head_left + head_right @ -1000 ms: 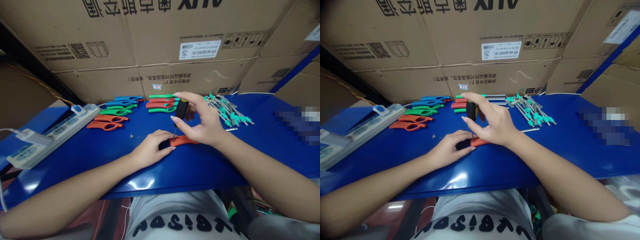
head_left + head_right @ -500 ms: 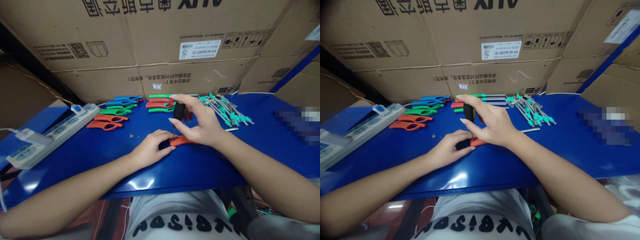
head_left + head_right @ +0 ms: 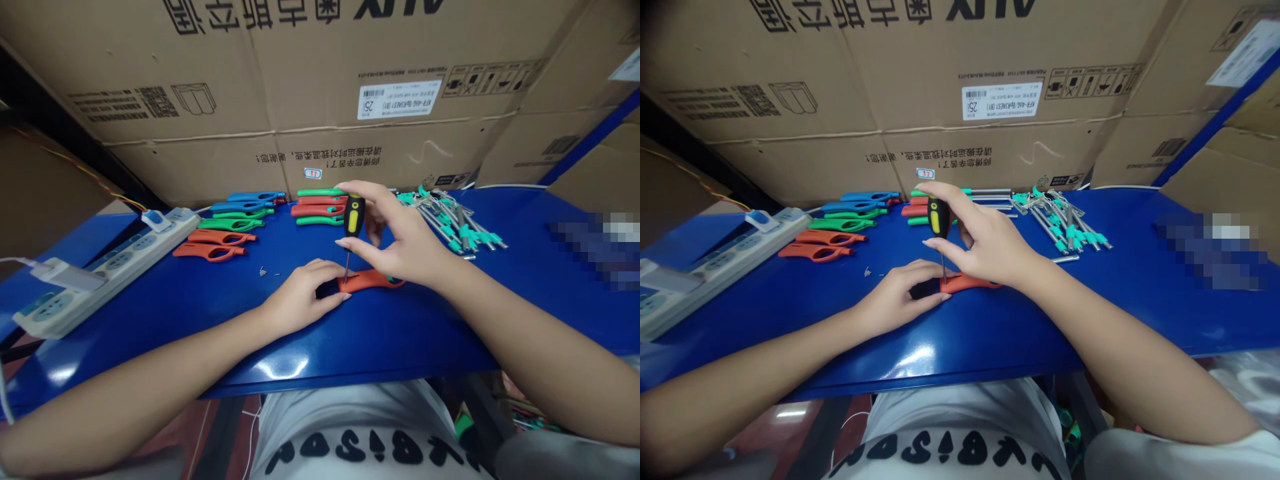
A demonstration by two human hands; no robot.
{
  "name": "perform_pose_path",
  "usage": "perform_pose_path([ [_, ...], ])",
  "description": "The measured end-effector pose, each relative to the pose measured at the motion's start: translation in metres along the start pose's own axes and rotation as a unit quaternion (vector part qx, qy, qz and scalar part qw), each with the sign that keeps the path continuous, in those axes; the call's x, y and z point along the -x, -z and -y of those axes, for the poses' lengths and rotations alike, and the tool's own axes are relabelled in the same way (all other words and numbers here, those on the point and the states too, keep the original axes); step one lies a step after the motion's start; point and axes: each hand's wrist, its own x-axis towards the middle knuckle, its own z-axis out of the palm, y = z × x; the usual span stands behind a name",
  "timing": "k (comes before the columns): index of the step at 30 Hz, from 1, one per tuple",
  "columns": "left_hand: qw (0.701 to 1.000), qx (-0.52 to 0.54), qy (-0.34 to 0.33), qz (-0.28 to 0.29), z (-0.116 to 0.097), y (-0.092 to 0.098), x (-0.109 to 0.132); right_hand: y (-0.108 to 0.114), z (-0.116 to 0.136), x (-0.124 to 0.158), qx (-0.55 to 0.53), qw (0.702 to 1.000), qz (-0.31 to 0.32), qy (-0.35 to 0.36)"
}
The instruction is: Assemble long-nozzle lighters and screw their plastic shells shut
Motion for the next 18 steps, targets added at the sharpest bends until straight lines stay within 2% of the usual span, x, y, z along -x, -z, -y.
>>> perform_pose_path([
  [2, 1.000, 0.000, 0.002, -0.003, 0.000, 0.000, 0.001, 0.001, 0.002, 0.001, 0.054, 0.998, -0.012, 0.020],
  [4, 1.000, -0.003, 0.005, -0.010, 0.000, -0.001, 0.001, 0.001, 0.006, 0.001, 0.062, 0.997, -0.006, 0.034],
  [10, 1.000, -0.005, 0.017, -0.015, -0.001, -0.001, 0.000, 0.003, 0.012, -0.001, -0.086, 0.994, 0.061, 0.019],
  [16, 1.000, -0.002, 0.020, -0.008, -0.002, -0.001, 0.000, 0.006, 0.011, -0.001, 0.055, 0.997, 0.002, 0.061],
  [18, 1.000, -0.002, 0.022, -0.008, -0.002, -0.001, 0.000, 0.006, 0.012, -0.001, 0.041, 0.998, 0.016, 0.050],
])
